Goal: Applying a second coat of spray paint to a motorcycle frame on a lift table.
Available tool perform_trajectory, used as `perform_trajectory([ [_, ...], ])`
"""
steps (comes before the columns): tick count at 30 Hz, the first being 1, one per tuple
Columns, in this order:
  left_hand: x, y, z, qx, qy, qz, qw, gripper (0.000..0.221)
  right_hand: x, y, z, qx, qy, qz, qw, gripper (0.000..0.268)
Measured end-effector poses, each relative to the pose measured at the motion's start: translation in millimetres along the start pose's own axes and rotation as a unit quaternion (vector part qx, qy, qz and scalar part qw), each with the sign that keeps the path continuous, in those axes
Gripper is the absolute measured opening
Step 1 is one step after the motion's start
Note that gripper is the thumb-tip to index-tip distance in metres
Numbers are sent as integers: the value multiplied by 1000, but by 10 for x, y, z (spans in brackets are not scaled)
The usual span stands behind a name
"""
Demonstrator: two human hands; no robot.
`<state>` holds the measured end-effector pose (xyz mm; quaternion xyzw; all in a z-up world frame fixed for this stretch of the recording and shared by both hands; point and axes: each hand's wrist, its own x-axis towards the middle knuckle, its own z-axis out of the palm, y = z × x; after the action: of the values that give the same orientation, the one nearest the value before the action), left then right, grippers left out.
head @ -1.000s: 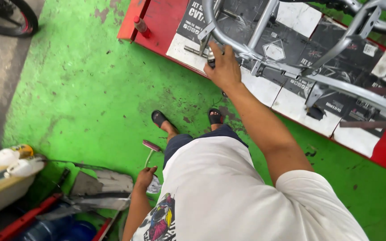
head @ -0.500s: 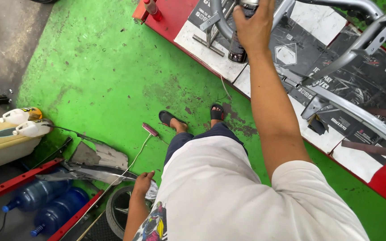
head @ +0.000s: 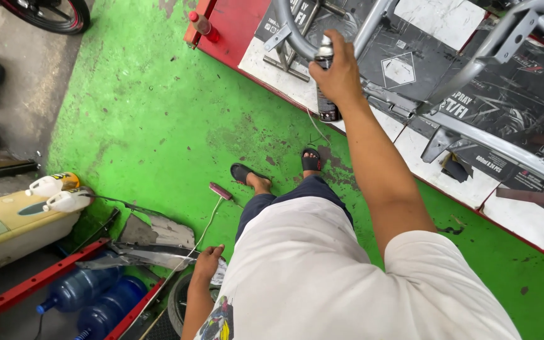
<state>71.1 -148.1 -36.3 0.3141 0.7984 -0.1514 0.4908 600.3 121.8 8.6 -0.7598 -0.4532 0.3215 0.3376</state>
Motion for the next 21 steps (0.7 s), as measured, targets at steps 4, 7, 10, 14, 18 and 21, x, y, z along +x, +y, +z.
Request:
perform_trajectory([
  [4, -55, -13, -29, -19, 18, 1, 1000, 42, 317, -67, 67, 12, 28, -74, 997, 65],
  [7, -94, -43, -26, -17, 30, -2, 999, 42, 645, 81, 126, 26, 95, -95, 991, 69],
  [10, -129, -137, 11, 2, 35, -9, 999, 42, 867, 264, 135, 21, 204, -115, 972, 70],
  [14, -147, -247, 113, -9, 22, -38, 999, 50, 842, 181, 43, 16, 225, -136, 965, 66],
  [18, -71, -344, 132, 18, 19, -41, 999, 50, 795, 12, 103, 7, 162, -200, 966, 70],
  [21, -86, -305, 56, 18, 30, -35, 999, 45, 909, 96, 141, 19, 184, -232, 955, 78],
])
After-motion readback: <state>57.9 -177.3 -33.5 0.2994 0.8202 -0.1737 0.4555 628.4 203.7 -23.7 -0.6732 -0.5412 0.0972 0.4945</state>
